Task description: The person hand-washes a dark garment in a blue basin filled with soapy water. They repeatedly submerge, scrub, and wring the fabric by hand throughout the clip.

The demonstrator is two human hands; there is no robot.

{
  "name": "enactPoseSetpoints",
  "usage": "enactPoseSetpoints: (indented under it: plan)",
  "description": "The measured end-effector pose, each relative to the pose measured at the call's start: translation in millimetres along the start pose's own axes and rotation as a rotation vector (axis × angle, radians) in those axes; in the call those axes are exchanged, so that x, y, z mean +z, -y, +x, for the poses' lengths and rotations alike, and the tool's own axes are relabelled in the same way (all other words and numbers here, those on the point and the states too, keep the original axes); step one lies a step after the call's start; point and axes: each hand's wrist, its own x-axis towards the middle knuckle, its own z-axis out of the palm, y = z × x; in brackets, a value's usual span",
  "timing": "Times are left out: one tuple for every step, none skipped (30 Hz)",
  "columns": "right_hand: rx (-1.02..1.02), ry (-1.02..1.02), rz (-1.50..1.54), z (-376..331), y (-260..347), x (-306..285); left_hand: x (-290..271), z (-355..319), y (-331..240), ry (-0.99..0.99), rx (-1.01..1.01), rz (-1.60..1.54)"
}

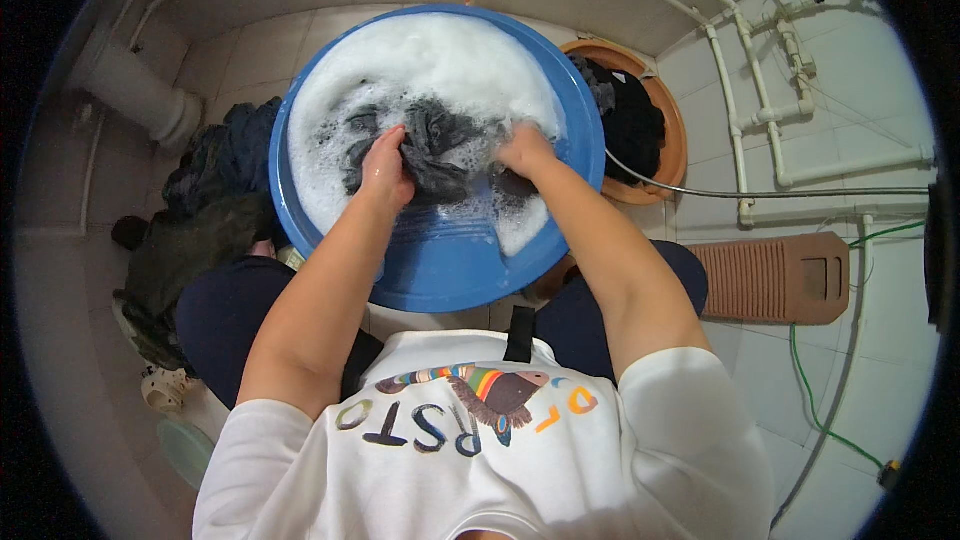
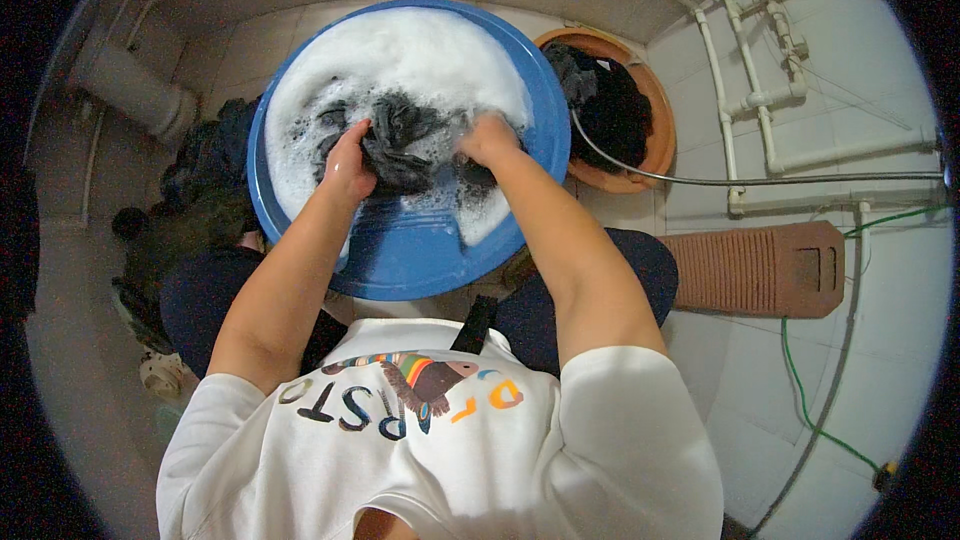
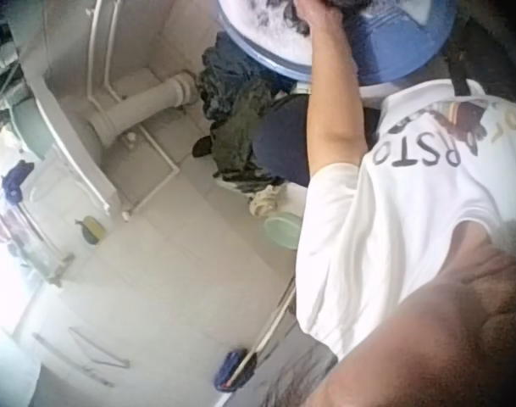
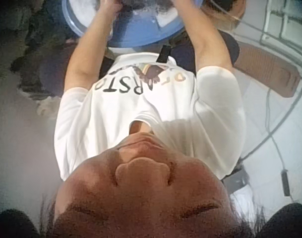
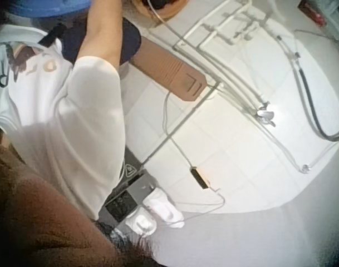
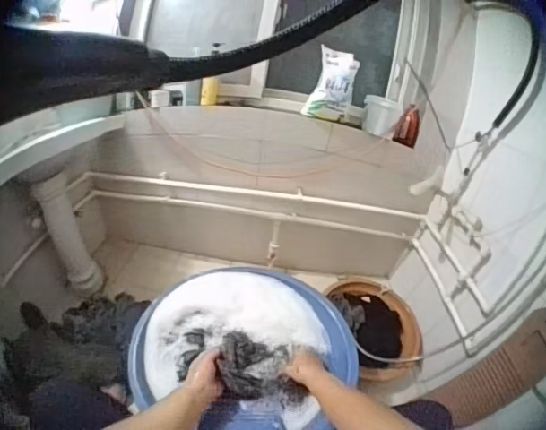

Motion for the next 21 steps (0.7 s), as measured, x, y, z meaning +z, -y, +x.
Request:
enactPoseSetpoints:
  plan:
    - [-0.177,-0.124,0.088,-1.8,9.8,0.7,-8.5,6.3,2.3,0.042,-0.038,-0.033]
    - [-0.341,-0.25,0.173,-5.0,13.6,1.1,2.8,-2.7,3.1,0.09,-0.088,-0.064]
    - [-0.474,-0.245,0.337,-9.6,29.4,3.6,10.5,-11.6,0.1,0.133,-0.131,-0.097]
    - [-0.605,-0.236,0.503,-16.3,48.8,7.7,13.9,-18.2,-4.1,0.219,-0.209,-0.103]
    - [-0.702,-0.214,0.527,-28.2,72.7,10.7,16.4,-24.6,-8.6,0.144,-0.133,-0.048]
    - [-0.773,-0.181,0.476,-46.0,93.8,8.8,20.2,-30.2,-10.6,0.071,-0.063,0.005]
    - [-0.889,-0.188,0.399,-62.3,109.3,9.8,21.0,-36.3,-15.2,-0.007,0.008,0.058]
    - [-0.936,-0.2,0.391,-72.1,114.0,17.0,22.1,-43.0,-20.9,0.038,-0.08,0.111]
    - [-0.995,-0.203,0.386,-80.6,120.2,21.7,6.9,-29.8,-14.1,0.121,-0.058,0.162]
    - [-1.025,-0.181,0.319,-90.6,125.2,20.4,-8.3,-16.5,-7.3,0.203,-0.031,0.213]
    - [-1.043,-0.164,0.249,-97.1,128.5,16.9,-9.2,-18.2,-1.3,0.279,0.251,0.489]
    - [-1.102,-0.237,0.245,-97.0,130.4,14.7,-9.9,-18.4,2.4,0.283,0.212,0.427]
    - [-1.088,-0.291,0.24,-92.8,127.5,14.4,-10.7,-18.6,5.5,0.283,0.175,0.366]
    - [-1.077,-0.344,0.238,-85.9,122.5,15.8,-23.1,-2.3,20.2,0.263,0.095,0.267]
    - [-1.06,-0.4,0.235,-77.6,117.7,19.5,-25.4,4.1,28.9,0.249,0.011,0.17]
    - [-0.997,-0.509,0.308,-65.5,113.1,31.7,-30.0,9.7,35.9,0.205,-0.042,0.129]
    - [-0.797,-0.445,0.351,-59.7,112.2,32.0,-27.2,8.2,38.6,0.158,-0.098,0.088]
    - [-0.587,-0.39,0.385,-56.1,108.3,29.1,-0.5,-22.0,21.8,0.09,-0.135,0.109]
    - [-0.376,-0.338,0.415,-52.7,106.1,25.6,26.6,-55.5,3.0,0.023,-0.17,0.132]
    - [-0.223,-0.37,0.408,-44.3,98.5,19.5,50.4,-85.7,-10.8,-0.041,-0.291,0.132]
    - [-0.09,-0.39,0.406,-32.0,92.7,13.4,22.2,-53.7,3.8,0.09,-0.321,0.175]
